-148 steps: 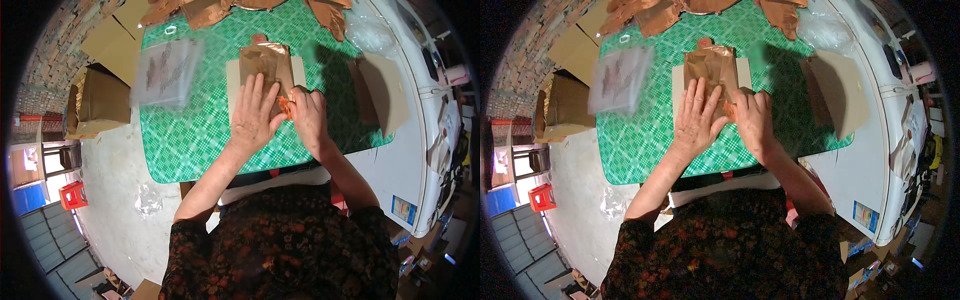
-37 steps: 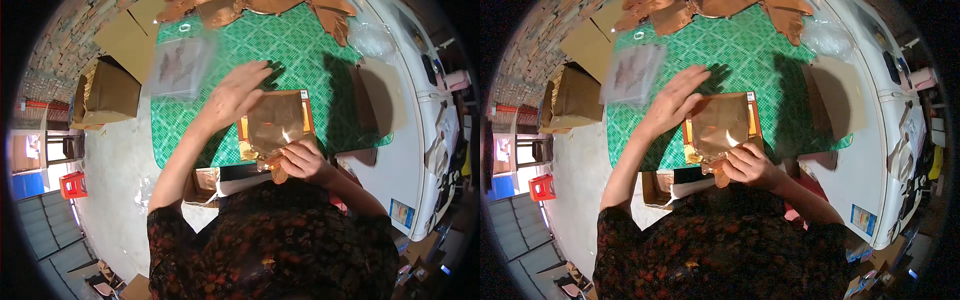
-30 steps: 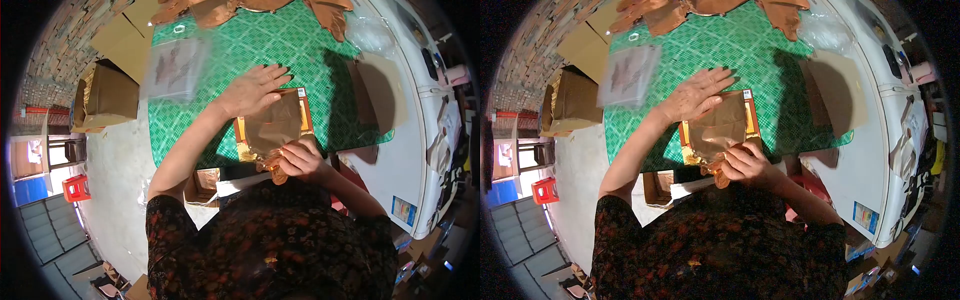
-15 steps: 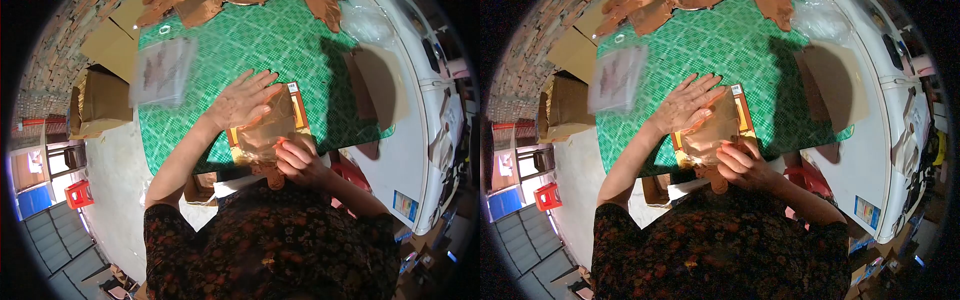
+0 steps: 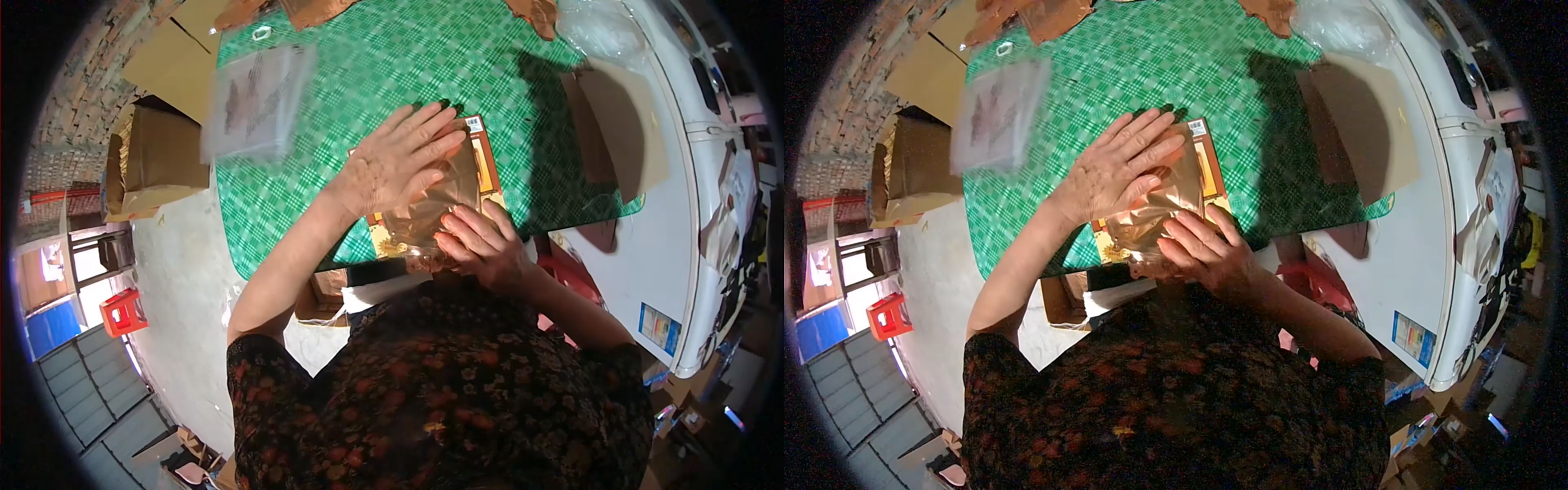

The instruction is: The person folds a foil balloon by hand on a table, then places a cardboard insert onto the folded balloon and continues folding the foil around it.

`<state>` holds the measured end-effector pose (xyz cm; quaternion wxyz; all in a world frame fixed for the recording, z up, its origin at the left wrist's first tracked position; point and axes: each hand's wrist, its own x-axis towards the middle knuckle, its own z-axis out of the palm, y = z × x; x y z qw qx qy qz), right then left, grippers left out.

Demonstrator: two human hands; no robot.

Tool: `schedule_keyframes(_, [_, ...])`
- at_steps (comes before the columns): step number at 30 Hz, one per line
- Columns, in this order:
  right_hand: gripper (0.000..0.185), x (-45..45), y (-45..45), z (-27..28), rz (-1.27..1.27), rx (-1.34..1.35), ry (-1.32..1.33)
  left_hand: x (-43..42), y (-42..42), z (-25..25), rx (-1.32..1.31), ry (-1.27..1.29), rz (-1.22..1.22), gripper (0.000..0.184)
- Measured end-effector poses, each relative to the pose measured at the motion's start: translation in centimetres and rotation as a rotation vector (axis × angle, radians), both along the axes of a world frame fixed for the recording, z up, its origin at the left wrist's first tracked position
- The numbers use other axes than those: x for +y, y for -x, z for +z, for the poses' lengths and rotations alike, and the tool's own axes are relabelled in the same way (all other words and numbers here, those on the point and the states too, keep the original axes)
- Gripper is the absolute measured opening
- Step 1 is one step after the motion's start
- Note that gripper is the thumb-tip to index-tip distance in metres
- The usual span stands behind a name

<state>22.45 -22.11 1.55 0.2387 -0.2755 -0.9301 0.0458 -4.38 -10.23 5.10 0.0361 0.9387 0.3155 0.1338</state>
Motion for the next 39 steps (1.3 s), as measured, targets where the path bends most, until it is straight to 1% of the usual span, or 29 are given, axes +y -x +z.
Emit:
schedule_keyframes(5, [0.042,0.3,0.0,-0.2,0.007,-0.021,-0.013,-1.4,0.4,-1.5,-0.027,0.052,0.05,0.063])
schedule_keyframes(10, [0.037,0.3,-0.1,-0.3,0.006,-0.024,-0.025,-1.4,0.4,-1.4,-0.005,0.061,0.058,0.064])
schedule_keyframes(16, [0.034,-0.8,-2.0,-1.1,-0.04,-0.032,-0.12,-1.4,0.3,-1.7,0.004,0.055,0.061,0.065])
schedule_keyframes(19, [0.036,-0.9,-2.8,-0.5,-0.014,-0.022,-0.064,-1.3,0.3,-1.8,0.014,0.045,0.062,0.066])
schedule_keyframes(22, [0.043,-0.4,-2.9,-0.3,0.053,0.208,-0.003,-1.3,0.3,-1.7,0.02,0.041,0.061,0.066])
schedule_keyframes(25, [0.051,1.3,-2.8,1.4,-0.018,0.191,0.039,-1.3,0.2,-1.7,0.018,0.035,0.06,0.067])
schedule_keyframes(26, [0.061,2.3,-2.0,1.5,-0.079,0.17,0.007,-1.3,0.2,-1.7,0.016,0.036,0.058,0.067])
schedule_keyframes(29, [0.075,4.0,1.1,4.5,-0.221,-0.008,0.11,-1.3,0.3,-1.8,0.028,0.02,0.055,0.068])
schedule_keyframes(32, [0.084,4.1,1.4,2.1,-0.226,-0.098,0.131,-1.2,0.4,-2.1,-0.004,0.014,0.048,0.067])
schedule_keyframes(35, [0.083,3.8,0.4,1.8,-0.192,-0.11,0.105,-1.1,0.3,-2.4,-0.04,-0.056,0.023,0.064])
schedule_keyframes(36, [0.085,3.5,0.0,1.8,-0.19,-0.138,0.094,-1.1,0.3,-2.4,-0.048,-0.06,0.029,0.063])
schedule_keyframes(39, [0.088,2.2,-1.4,2.8,-0.165,-0.187,0.196,-1.3,0.3,-2.2,0.002,-0.02,0.051,0.064])
